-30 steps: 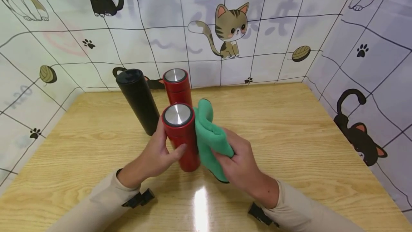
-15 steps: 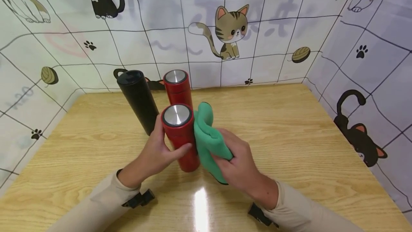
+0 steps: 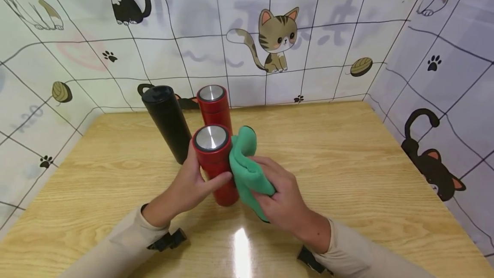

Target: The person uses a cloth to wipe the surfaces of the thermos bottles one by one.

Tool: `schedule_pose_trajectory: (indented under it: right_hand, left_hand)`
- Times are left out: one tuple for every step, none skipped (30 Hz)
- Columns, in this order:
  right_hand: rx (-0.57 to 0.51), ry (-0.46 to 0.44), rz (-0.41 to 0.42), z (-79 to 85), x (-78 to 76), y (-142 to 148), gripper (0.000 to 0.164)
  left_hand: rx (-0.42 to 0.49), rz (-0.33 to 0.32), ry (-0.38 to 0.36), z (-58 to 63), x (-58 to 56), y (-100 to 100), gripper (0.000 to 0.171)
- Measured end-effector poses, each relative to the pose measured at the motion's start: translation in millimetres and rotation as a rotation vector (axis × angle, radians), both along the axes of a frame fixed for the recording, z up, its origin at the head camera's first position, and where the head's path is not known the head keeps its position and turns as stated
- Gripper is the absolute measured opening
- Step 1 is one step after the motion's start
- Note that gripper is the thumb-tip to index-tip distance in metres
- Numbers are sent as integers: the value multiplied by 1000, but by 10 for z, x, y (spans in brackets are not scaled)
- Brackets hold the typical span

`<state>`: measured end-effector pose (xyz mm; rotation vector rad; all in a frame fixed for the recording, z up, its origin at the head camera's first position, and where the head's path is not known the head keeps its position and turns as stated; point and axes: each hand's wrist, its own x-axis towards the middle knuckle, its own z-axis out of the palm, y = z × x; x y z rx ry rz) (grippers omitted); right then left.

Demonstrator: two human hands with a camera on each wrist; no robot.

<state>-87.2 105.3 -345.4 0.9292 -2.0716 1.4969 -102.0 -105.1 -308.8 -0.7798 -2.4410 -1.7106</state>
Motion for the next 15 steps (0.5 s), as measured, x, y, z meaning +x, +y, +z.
schedule_pose_trajectory:
  right_hand:
    - [15, -36, -16, -3, 0, 6, 43]
    - [36, -76, -36, -6, 2, 12, 43]
    - [56, -115, -53, -7, 5, 19, 44]
    - [72, -154, -68, -6, 9, 23, 45]
    - [77, -184, -75, -7, 14, 26, 45]
    - [74, -184, -80, -7, 15, 27, 47]
    - [63, -163, -77, -6, 16, 27, 48]
    - [42, -131, -72, -6, 16, 25, 49]
    - [14, -97, -62, -5, 15, 22, 49]
    - [-14, -65, -53, -4, 13, 19, 49]
    - [-35, -34, -46, -3, 10, 18, 49]
    - [-44, -22, -48, -1, 10, 17, 49]
    - [-42, -36, -48, 2, 11, 18, 50]
    - [-28, -71, -50, 0, 11, 20, 50]
    - [-7, -116, -55, -2, 10, 23, 50]
  left_hand:
    - [-6, -10, 7, 7, 4, -6, 75]
    - [-13, -20, 17, 15, 10, -12, 72]
    - [-22, -28, 27, 23, 16, -17, 71]
    - [-30, -36, 34, 28, 22, -22, 71]
    - [-35, -42, 39, 33, 26, -25, 71]
    - [-40, -46, 40, 37, 28, -26, 72]
    - [-43, -47, 37, 36, 28, -26, 72]
    - [-52, -42, 35, 28, 28, -26, 72]
    - [-59, -35, 29, 16, 24, -24, 73]
    - [-67, -26, 23, -4, 14, -23, 73]
    - [-79, -13, 31, -35, -1, -24, 73]
    - [-89, 0, 42, -76, -20, -28, 74]
    - [-98, 15, 56, -124, -41, -34, 75]
    - [-107, 29, 75, -171, -62, -39, 76]
    - [-113, 42, 92, -212, -80, -45, 78]
